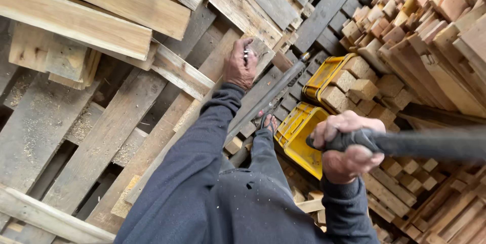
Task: The person assembles small wooden blocks by hammering nails into them using a hammer. They repeatedly pick up blocks, position them, and drive nails to secure them together, then place the assembled pieces into a yellow crate.
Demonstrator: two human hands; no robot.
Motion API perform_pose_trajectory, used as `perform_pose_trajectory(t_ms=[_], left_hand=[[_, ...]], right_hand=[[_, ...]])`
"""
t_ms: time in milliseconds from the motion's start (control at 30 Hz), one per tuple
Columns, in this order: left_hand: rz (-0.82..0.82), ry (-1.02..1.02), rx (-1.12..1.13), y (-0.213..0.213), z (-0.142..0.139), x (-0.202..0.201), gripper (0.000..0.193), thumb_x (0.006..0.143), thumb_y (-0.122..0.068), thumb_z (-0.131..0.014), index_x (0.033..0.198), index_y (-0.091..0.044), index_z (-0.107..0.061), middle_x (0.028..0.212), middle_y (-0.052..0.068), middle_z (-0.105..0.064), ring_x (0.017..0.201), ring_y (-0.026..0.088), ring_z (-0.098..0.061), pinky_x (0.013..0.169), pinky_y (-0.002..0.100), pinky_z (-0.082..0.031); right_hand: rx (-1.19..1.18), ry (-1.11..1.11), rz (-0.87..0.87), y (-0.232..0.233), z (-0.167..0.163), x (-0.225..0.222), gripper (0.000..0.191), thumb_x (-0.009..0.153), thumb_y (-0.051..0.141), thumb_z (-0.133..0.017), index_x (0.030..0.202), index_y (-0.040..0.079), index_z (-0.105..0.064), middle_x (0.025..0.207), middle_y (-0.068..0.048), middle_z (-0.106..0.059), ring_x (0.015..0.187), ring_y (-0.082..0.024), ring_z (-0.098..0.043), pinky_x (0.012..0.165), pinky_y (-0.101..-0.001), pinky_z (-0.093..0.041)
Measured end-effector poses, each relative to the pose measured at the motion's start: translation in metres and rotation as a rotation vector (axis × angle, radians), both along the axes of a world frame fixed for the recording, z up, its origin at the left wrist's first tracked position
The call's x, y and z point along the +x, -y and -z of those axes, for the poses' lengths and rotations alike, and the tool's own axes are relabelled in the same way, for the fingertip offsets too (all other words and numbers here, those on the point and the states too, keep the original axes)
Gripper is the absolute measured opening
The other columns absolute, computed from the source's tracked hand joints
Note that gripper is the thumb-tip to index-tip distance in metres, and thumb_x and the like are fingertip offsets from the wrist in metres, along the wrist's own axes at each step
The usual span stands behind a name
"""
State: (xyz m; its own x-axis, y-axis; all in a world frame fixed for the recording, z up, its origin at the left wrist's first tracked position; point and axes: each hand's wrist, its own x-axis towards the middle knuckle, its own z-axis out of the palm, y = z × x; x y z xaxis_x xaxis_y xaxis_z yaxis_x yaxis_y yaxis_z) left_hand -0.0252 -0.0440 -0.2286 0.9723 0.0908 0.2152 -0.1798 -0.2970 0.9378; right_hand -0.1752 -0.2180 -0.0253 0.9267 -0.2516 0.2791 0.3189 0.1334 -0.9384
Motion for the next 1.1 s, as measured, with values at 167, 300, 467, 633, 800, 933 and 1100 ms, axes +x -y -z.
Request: perform_pose_trajectory(t_ms=[167, 300, 467, 633, 800, 933, 1100], left_hand=[[-0.175, -0.061, -0.207, 0.004, 0.013, 0.007, 0.013, 0.112, -0.015, -0.046, 0.116, -0.008, -0.057, 0.086, 0.004, -0.074, 0.065, 0.011, -0.069, 0.055, 0.029, -0.058], [-0.235, 0.064, -0.176, 0.007, 0.009, 0.007, 0.017, 0.113, -0.018, -0.049, 0.118, -0.007, -0.061, 0.086, 0.003, -0.074, 0.075, 0.011, -0.073, 0.066, 0.029, -0.061], [-0.282, 0.068, -0.234, 0.011, 0.004, 0.005, 0.019, 0.107, -0.013, -0.061, 0.123, -0.009, -0.070, 0.098, 0.006, -0.075, 0.079, 0.013, -0.071, 0.067, 0.029, -0.062], [-0.303, 0.166, -0.229, 0.011, 0.007, 0.009, 0.020, 0.108, -0.014, -0.060, 0.125, -0.009, -0.069, 0.110, 0.008, -0.075, 0.093, 0.017, -0.074, 0.074, 0.029, -0.066], [-0.343, 0.139, -0.164, 0.009, 0.006, 0.010, 0.023, 0.111, -0.014, -0.055, 0.129, -0.009, -0.066, 0.103, 0.006, -0.074, 0.082, 0.012, -0.072, 0.070, 0.028, -0.062], [-0.322, 0.121, -0.147, 0.008, 0.003, 0.008, 0.028, 0.110, -0.013, -0.051, 0.136, -0.010, -0.061, 0.091, 0.002, -0.069, 0.071, 0.008, -0.065, 0.060, 0.022, -0.058], [-0.305, 0.001, -0.330, 0.007, 0.003, 0.006, 0.032, 0.110, -0.012, -0.050, 0.141, -0.006, -0.055, 0.092, 0.006, -0.071, 0.067, 0.010, -0.060, 0.059, 0.024, -0.053]], right_hand=[[-0.490, -0.824, -0.084, -0.013, 0.051, 0.008, 0.032, 0.098, 0.039, -0.065, 0.088, 0.011, -0.056, 0.066, -0.006, -0.055, 0.050, -0.012, -0.050, 0.044, -0.0276, -0.042], [-0.164, -0.871, 0.059, -0.006, 0.049, 0.005, 0.032, 0.099, 0.038, -0.063, 0.088, 0.008, -0.059, 0.065, -0.003, -0.057, 0.046, -0.013, -0.052, 0.043, -0.0278, -0.043], [-0.106, 0.301, 0.006, 0.037, -0.054, 0.028, 0.032, 0.100, 0.038, -0.063, 0.088, 0.008, -0.059, 0.064, -0.003, -0.057, 0.046, -0.014, -0.053, 0.043, -0.0283, -0.044], [-0.213, 0.254, -0.032, 0.001, -0.022, 0.044, 0.030, 0.100, 0.039, -0.061, 0.087, 0.011, -0.058, 0.061, 0.000, -0.054, 0.044, -0.013, -0.051, 0.041, -0.0290, -0.043], [-0.215, -0.964, 0.018, -0.004, 0.069, 0.012, 0.033, 0.102, 0.036, -0.060, 0.085, 0.009, -0.057, 0.061, -0.001, -0.055, 0.043, -0.014, -0.052, 0.040, -0.0298, -0.043], [-0.324, 0.060, 0.058, 0.070, -0.006, 0.022, 0.034, 0.111, 0.034, -0.060, 0.102, 0.001, -0.060, 0.076, -0.010, -0.061, 0.052, -0.018, -0.058, 0.049, -0.0307, -0.052], [-0.093, 0.597, -0.111, 0.069, -0.083, 0.061, 0.031, 0.107, 0.032, -0.059, 0.095, 0.005, -0.056, 0.068, -0.005, -0.055, 0.048, -0.016, -0.051, 0.045, -0.0312, -0.045]])
